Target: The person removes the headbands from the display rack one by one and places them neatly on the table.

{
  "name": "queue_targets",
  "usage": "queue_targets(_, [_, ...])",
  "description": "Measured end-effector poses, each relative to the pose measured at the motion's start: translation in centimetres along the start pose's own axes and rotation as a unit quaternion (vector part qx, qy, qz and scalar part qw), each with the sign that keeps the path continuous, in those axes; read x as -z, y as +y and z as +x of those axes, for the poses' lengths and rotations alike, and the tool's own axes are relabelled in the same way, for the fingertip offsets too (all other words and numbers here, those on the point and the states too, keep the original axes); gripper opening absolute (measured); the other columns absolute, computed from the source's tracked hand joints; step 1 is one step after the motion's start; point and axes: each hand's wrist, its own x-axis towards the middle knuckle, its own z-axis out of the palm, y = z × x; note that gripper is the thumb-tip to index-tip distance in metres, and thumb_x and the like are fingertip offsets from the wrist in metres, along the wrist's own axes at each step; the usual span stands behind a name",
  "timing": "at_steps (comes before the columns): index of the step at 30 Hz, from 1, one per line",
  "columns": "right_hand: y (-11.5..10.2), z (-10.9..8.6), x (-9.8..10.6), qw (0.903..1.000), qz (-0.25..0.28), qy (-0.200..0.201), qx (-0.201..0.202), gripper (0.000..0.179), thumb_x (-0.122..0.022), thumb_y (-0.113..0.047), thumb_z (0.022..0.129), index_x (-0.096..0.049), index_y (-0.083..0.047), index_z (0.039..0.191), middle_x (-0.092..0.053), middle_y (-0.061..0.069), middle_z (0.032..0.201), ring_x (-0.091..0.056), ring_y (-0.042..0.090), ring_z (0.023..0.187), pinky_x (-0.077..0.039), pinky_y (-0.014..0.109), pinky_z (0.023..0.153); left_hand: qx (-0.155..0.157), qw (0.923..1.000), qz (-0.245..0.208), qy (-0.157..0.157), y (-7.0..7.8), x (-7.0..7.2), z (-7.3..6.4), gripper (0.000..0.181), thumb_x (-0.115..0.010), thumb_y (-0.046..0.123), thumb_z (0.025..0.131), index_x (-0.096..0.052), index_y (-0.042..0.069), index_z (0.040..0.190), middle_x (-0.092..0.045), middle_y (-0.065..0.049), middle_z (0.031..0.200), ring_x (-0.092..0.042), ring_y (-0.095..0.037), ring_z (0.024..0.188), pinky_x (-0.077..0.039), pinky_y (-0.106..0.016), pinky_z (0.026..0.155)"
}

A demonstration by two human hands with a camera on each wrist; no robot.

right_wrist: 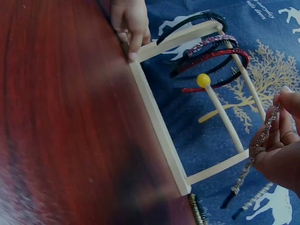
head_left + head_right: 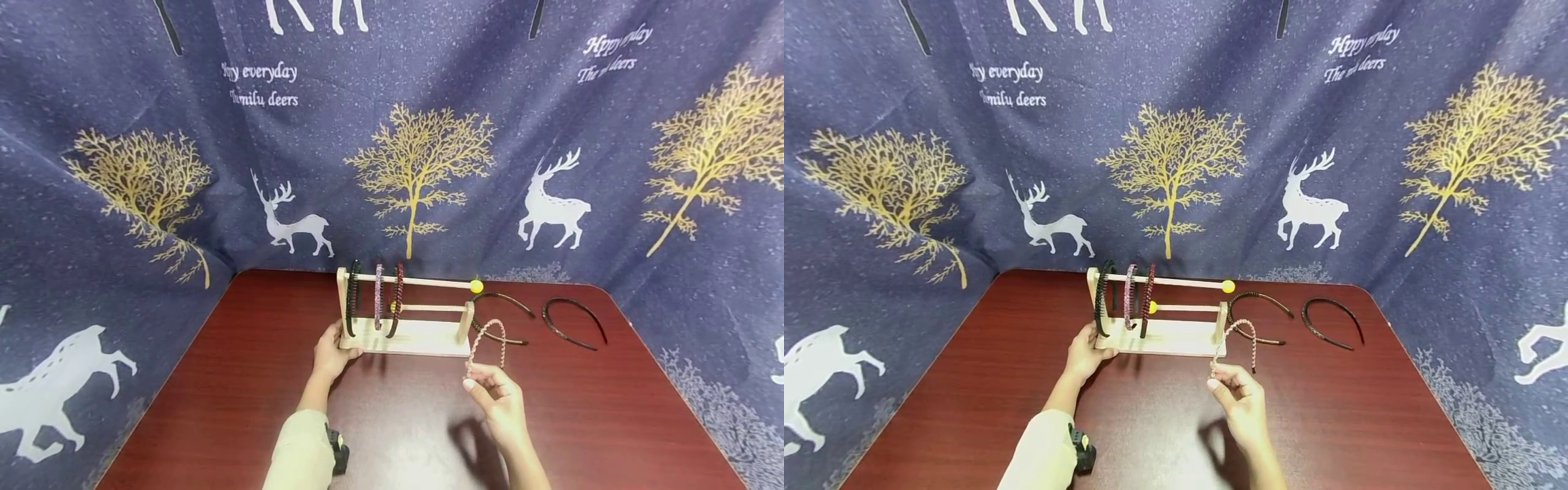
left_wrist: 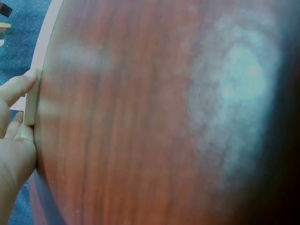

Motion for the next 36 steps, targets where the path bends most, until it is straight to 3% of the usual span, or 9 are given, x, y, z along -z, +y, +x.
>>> queue_targets(8, [1.0,-0.7,-0.6,0.9982,-0.008,-0.058,-0.013,0.019,-0.060,0.014,0.080,-0.058,0.013,0.098,-0.067,0.000,0.095,-0.060,0.011,0.081,-0.052,0.019,0.070,0.002,1.0000,-0.005,0.000,0.0,0.0,-0.1,0.081,-0.080,-0.008,0.062,-0.043,-0.005,0.133,-0.049,-0.024,0.130,-0.045,-0.034,0.121,-0.038,-0.037,0.102])
queue_targets(16, [1.8,-1.6,-2.3,0.9907,-0.045,-0.104,-0.075,0.018,-0.064,0.011,0.077,-0.062,0.010,0.095,-0.064,0.008,0.080,-0.059,0.010,0.073,-0.052,0.020,0.063,-0.002,0.9998,-0.019,-0.006,-0.4,-0.1,-0.2,0.082,-0.079,-0.010,0.061,-0.040,-0.008,0.134,-0.047,-0.026,0.131,-0.044,-0.036,0.122,-0.038,-0.039,0.102])
queue_targets(24, [2.3,-1.8,-4.1,0.9744,-0.072,-0.170,-0.128,0.020,-0.061,0.011,0.079,-0.059,0.015,0.098,-0.062,0.012,0.078,-0.058,0.010,0.070,-0.052,0.022,0.065,-0.007,0.9999,-0.014,0.002,-0.3,-0.1,-0.1,0.081,-0.080,-0.009,0.061,-0.042,-0.008,0.133,-0.048,-0.027,0.129,-0.046,-0.037,0.120,-0.039,-0.039,0.100])
queue_targets(30, [0.8,-1.5,-5.7,0.9569,-0.095,-0.242,-0.129,0.019,-0.058,0.014,0.078,-0.060,0.015,0.097,-0.059,0.021,0.075,-0.055,0.008,0.065,-0.050,0.021,0.058,-0.004,0.9999,-0.013,0.006,-0.2,-0.2,-0.3,0.081,-0.080,-0.009,0.060,-0.043,-0.007,0.132,-0.049,-0.027,0.128,-0.046,-0.038,0.119,-0.039,-0.039,0.100])
queue_targets(36, [0.5,-0.9,-6.8,0.9422,-0.118,-0.279,-0.143,0.019,-0.061,0.011,0.078,-0.061,0.013,0.097,-0.060,0.019,0.076,-0.053,0.007,0.063,-0.049,0.020,0.057,-0.008,0.9999,-0.005,0.006,0.1,0.0,-0.3,0.080,-0.080,-0.008,0.061,-0.043,-0.008,0.132,-0.049,-0.027,0.128,-0.047,-0.038,0.118,-0.041,-0.040,0.099])
